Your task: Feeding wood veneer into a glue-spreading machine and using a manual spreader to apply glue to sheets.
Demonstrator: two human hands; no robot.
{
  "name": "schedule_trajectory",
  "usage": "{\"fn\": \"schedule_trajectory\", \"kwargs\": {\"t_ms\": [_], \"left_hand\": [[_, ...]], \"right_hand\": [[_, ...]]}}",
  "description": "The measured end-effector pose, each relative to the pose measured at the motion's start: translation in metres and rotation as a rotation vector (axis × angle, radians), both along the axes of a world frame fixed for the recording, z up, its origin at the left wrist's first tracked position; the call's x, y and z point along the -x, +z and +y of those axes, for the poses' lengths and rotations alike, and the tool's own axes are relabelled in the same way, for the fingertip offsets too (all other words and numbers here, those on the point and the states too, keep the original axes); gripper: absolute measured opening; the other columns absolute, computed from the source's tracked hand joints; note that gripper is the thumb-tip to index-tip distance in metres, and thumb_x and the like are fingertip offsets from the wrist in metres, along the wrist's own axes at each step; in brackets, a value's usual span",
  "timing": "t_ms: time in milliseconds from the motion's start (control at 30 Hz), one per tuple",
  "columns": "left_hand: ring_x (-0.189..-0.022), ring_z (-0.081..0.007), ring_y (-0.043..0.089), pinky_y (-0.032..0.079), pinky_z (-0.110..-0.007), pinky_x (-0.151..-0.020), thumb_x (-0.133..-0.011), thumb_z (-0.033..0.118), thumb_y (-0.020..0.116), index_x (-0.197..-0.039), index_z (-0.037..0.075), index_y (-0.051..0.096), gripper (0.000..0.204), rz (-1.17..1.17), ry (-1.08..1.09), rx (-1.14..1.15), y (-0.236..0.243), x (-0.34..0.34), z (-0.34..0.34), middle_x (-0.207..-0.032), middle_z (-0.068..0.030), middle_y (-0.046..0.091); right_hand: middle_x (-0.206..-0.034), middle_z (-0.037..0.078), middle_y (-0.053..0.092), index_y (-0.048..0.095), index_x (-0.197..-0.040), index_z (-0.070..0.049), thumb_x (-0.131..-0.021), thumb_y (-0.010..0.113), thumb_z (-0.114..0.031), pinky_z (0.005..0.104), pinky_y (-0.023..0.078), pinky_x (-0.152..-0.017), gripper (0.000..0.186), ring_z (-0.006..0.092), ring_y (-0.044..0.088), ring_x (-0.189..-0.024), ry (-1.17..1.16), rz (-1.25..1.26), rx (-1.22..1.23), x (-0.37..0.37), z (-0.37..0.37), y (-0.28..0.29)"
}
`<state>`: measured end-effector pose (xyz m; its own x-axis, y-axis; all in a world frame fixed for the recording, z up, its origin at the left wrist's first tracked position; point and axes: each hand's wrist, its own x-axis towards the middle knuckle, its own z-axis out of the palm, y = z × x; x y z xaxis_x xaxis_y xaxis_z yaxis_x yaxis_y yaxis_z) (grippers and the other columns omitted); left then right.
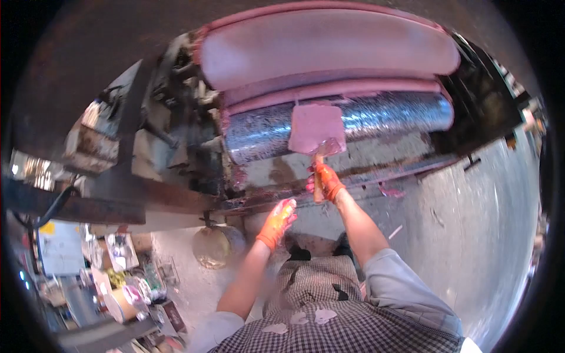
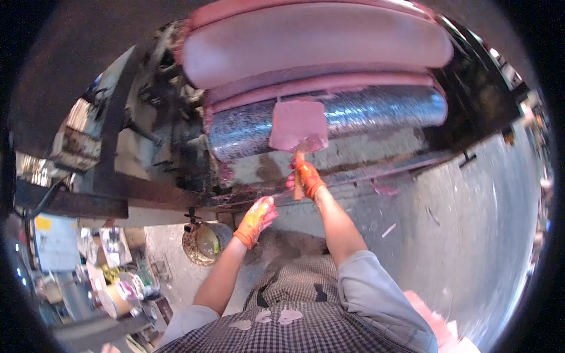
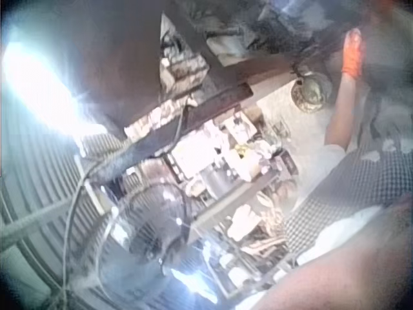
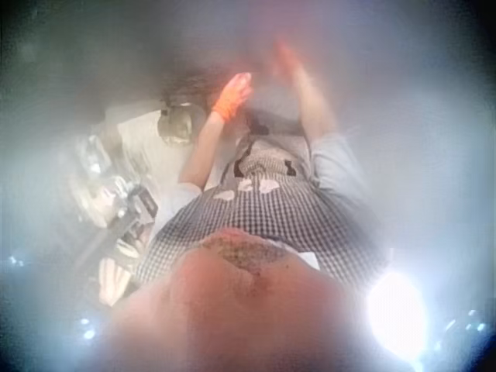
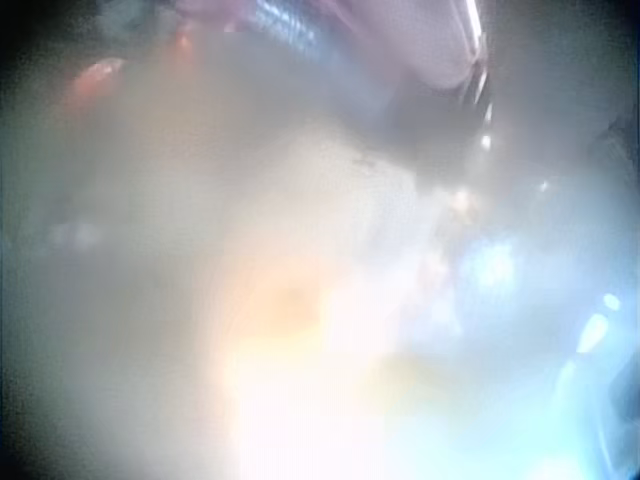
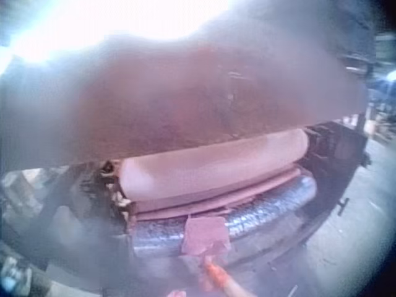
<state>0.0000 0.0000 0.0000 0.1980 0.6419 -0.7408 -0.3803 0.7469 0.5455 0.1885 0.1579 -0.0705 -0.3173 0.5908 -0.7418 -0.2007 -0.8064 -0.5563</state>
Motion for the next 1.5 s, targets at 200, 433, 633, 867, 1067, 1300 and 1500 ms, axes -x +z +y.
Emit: {"fn": "schedule_trajectory", "kwargs": {"t_ms": [200, 433, 633, 867, 1067, 1300, 1500], "left_hand": [[-0.11, -0.0248, 0.061, 0.048, -0.042, -0.094, -0.09, 0.052, 0.064, -0.141, 0.026, 0.042, 0.062, -0.156, -0.201, -0.049, -0.049, 0.067, 0.027, -0.131, -0.0035, 0.057], [-0.073, -0.0159, 0.067, 0.057, -0.032, -0.069, -0.094, 0.04, 0.064, -0.121, 0.009, 0.058, 0.042, -0.178, -0.153, -0.087, -0.004, 0.097, -0.041, -0.097, -0.0102, 0.068], [-0.063, -0.0107, 0.059, 0.052, -0.027, -0.061, -0.094, 0.039, 0.064, -0.113, 0.005, 0.059, 0.039, -0.113, 0.015, -0.144, 0.018, 0.146, -0.035, -0.084, -0.0034, 0.063], [-0.088, -0.0192, 0.064, 0.049, -0.04, -0.089, -0.091, 0.054, 0.058, -0.114, 0.012, 0.063, 0.048, 0.109, 0.299, -0.237, -0.065, 0.241, 0.012, -0.108, -0.0054, 0.066], [-0.134, -0.0241, 0.042, 0.032, -0.044, -0.11, -0.094, 0.061, 0.043, -0.135, 0.003, 0.055, 0.072, 0.104, 0.768, -0.007, 0.004, 0.163, -0.024, -0.139, -0.0145, 0.054], [-0.082, -0.0167, 0.062, 0.048, -0.036, -0.062, -0.09, 0.055, 0.055, -0.098, 0.01, 0.058, 0.046, 0.434, 0.445, -0.114, -0.023, 0.197, -0.045, -0.096, -0.0088, 0.064], [-0.099, -0.0122, 0.058, 0.049, -0.031, -0.09, -0.095, 0.026, 0.062, -0.139, 0.003, 0.045, 0.053, 0.14, -0.074, -1.193, -0.002, 0.152, -0.11, -0.111, -0.003, 0.058]], "right_hand": [[-0.073, 0.01, 0.059, 0.05, -0.11, -0.008, -0.09, 0.056, -0.063, 0.0423, 0.055, -0.055, 0.059, 0.0257, 0.062, -0.06, -0.256, 0.287, -0.049, 0.115, -0.054, 0.008], [-0.103, 0.022, 0.06, 0.05, -0.118, -0.005, -0.096, 0.045, -0.057, 0.0403, 0.048, -0.087, 0.057, 0.0354, 0.062, -0.095, 0.433, -0.903, -1.326, 0.111, -0.133, 0.038], [-0.091, 0.014, 0.062, 0.056, -0.104, -0.003, -0.096, 0.055, -0.049, 0.036, 0.047, -0.076, 0.047, 0.021, 0.059, -0.085, -0.017, -0.642, -0.77, 0.091, -0.201, 0.098], [-0.087, 0.002, 0.053, 0.042, -0.139, -0.006, -0.096, 0.057, -0.045, 0.0279, 0.049, -0.067, 0.06, 0.0105, 0.052, -0.073, -0.277, -0.575, -0.51, 0.056, -0.412, 0.073], [-0.08, 0.002, 0.057, 0.031, -0.148, -0.009, -0.098, 0.057, -0.037, 0.0264, 0.05, -0.058, 0.063, 0.0113, 0.057, -0.064, -0.809, -0.559, -0.235, 0.016, -0.571, 0.004], [-0.09, 0.005, 0.061, 0.03, -0.147, -0.014, -0.095, 0.057, -0.029, 0.0327, 0.054, -0.067, 0.06, 0.0197, 0.064, -0.07, -1.235, -0.375, -0.334, 0.028, -0.602, -0.021], [-0.117, 0.013, 0.057, 0.035, -0.143, -0.016, -0.091, 0.063, -0.032, 0.0462, 0.048, -0.095, 0.061, 0.0298, 0.059, -0.109, -1.313, 0.262, -0.593, 0.086, -0.539, -0.003]]}}
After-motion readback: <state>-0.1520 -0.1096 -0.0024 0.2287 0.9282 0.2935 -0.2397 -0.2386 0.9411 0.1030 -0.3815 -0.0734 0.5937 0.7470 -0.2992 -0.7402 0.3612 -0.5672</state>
